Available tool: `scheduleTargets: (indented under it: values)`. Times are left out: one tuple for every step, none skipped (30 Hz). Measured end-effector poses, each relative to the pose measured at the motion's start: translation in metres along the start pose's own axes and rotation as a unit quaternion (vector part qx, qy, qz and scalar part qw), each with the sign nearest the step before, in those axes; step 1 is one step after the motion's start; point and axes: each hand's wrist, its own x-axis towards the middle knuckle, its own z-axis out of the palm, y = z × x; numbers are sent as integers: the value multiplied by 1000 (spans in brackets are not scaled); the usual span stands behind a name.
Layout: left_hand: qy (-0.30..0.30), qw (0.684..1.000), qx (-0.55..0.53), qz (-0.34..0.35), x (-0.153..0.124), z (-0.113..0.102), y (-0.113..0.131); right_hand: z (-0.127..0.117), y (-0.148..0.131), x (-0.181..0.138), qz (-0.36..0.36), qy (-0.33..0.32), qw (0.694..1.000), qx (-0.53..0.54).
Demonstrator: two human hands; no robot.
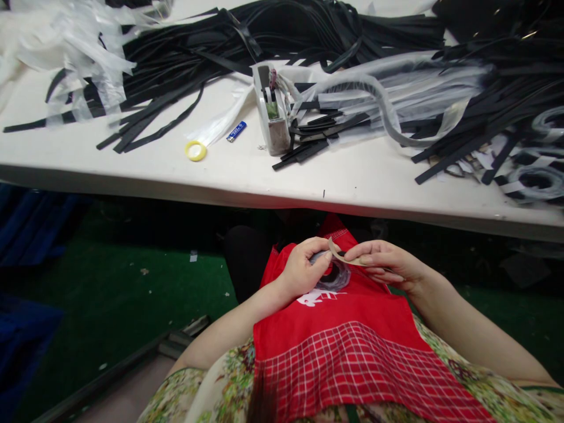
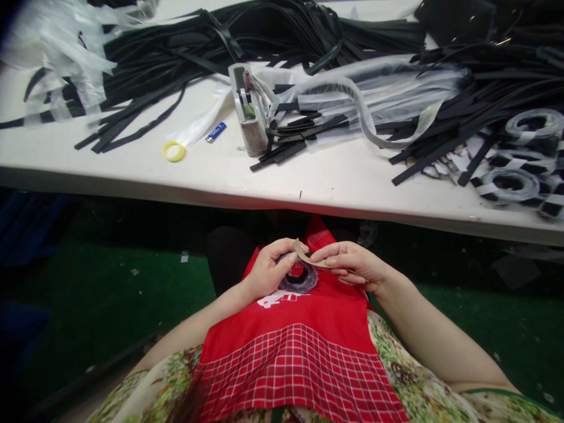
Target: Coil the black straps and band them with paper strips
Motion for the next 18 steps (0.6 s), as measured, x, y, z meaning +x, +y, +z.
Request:
scheduleTargets:
  values:
    - [2,1000,4,0,0,0,0,0,0,0,-1,1,1000,0]
    - [6,1000,8,-1,0,1,0,1,0,0,-1,1,1000,0]
    - [11,1000,12,-3,0,2,0,1,0,0,-2,2,1000,1]
    - [15,1000,15,-6,0,2,1,2,0,0,-2,4,1000,1]
    - [20,1000,17,-8,0,3,2,2,0,1,-3,5,1000,3]
    - [25,999,18,-11,0,3,3,3,0,1,-4,8,1000,4]
    - [31,999,16,-13,0,4,3,3,1,1,-6,10,1000,6]
    - [37,999,12,-14,1,4,4,3,2,1,-9,11,1000,7]
    - [42,999,8,-14,1,5,5,4,3,1,-13,12,1000,8]
    - [45,999,4,-14,1,5,5,5,4,2,-17,11,1000,7]
    - [48,999,2,-15,1,5,4,6,6,1,-24,8,1000,6]
    - [51,999,4,-17,1,5,4,8,7,1,-33,5,999,2]
    - [52,998,8,-20,0,5,3,10,8,0,-46,1,999,-7]
    - [54,998,14,-22,0,5,2,12,9,-1,-59,-4,998,-21]
    - [56,998,22,-23,-1,5,2,16,8,-2,-71,-7,997,-38]
    - [57,998,32,-22,-1,5,1,19,7,-3,-80,-8,995,-57]
    - [56,997,43,-18,-2,6,1,23,5,-4,-84,-7,993,-78]
    - [53,997,54,-12,-2,6,2,26,2,-5,-81,-3,992,-99]
